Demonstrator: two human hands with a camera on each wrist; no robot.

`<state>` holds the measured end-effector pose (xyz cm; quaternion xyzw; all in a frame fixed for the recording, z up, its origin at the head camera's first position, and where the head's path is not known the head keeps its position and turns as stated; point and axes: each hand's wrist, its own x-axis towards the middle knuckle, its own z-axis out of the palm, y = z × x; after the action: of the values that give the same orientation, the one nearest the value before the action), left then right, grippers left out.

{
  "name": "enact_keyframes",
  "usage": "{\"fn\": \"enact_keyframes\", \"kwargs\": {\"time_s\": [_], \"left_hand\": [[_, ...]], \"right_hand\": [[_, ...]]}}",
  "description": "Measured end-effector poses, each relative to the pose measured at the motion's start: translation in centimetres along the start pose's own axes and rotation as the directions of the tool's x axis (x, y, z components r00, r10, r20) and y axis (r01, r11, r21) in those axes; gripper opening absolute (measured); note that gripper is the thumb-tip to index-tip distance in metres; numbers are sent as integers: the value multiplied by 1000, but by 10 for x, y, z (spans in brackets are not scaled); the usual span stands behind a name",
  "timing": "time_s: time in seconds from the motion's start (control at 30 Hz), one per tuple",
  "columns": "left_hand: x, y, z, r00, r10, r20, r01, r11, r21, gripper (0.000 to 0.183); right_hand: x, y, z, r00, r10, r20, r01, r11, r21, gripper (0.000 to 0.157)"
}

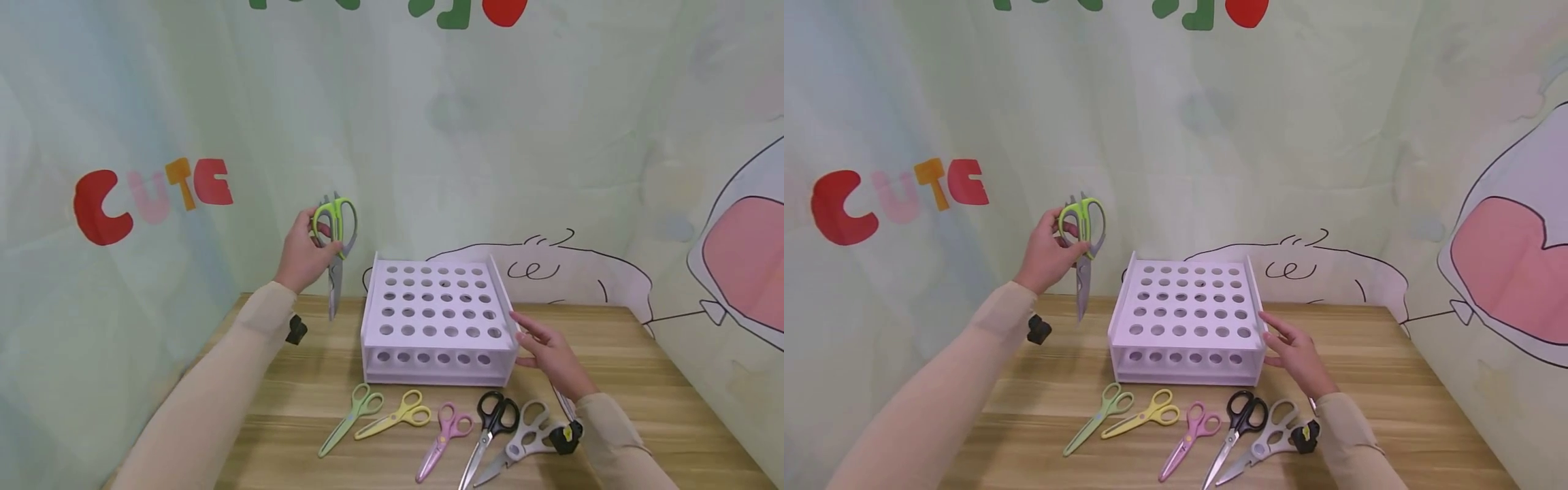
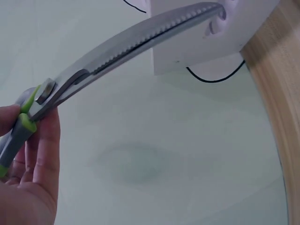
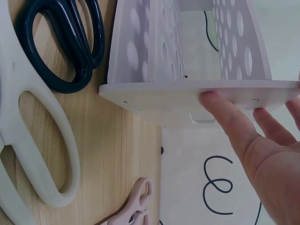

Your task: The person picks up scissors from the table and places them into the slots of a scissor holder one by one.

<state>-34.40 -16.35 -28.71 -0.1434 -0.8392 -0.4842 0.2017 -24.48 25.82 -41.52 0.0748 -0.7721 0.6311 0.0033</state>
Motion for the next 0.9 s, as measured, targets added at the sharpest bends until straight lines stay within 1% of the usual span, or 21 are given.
{"fn": "enact_keyframes", "kwargs": {"time_s": [0.17,0.4,0.57,0.77,0.9], "left_hand": [[5,12,0,1000,3,0,-3,1000,-23,67],[11,27,9,1000,2,-31,-5,996,-88,61],[9,29,14,997,-3,-83,-9,990,-139,58],[10,30,23,988,-9,-151,-22,978,-205,53],[8,29,31,982,-19,-185,-22,976,-218,50]], "right_hand": [[2,1,1,1000,0,2,0,1000,-5,50],[-1,-2,-2,1000,1,0,-1,1000,-3,51],[-3,-6,-1,1000,26,14,-26,1000,7,51],[-3,-5,-1,1000,22,20,-22,1000,-3,51],[-4,-3,0,999,27,19,-27,1000,-2,51]]}}
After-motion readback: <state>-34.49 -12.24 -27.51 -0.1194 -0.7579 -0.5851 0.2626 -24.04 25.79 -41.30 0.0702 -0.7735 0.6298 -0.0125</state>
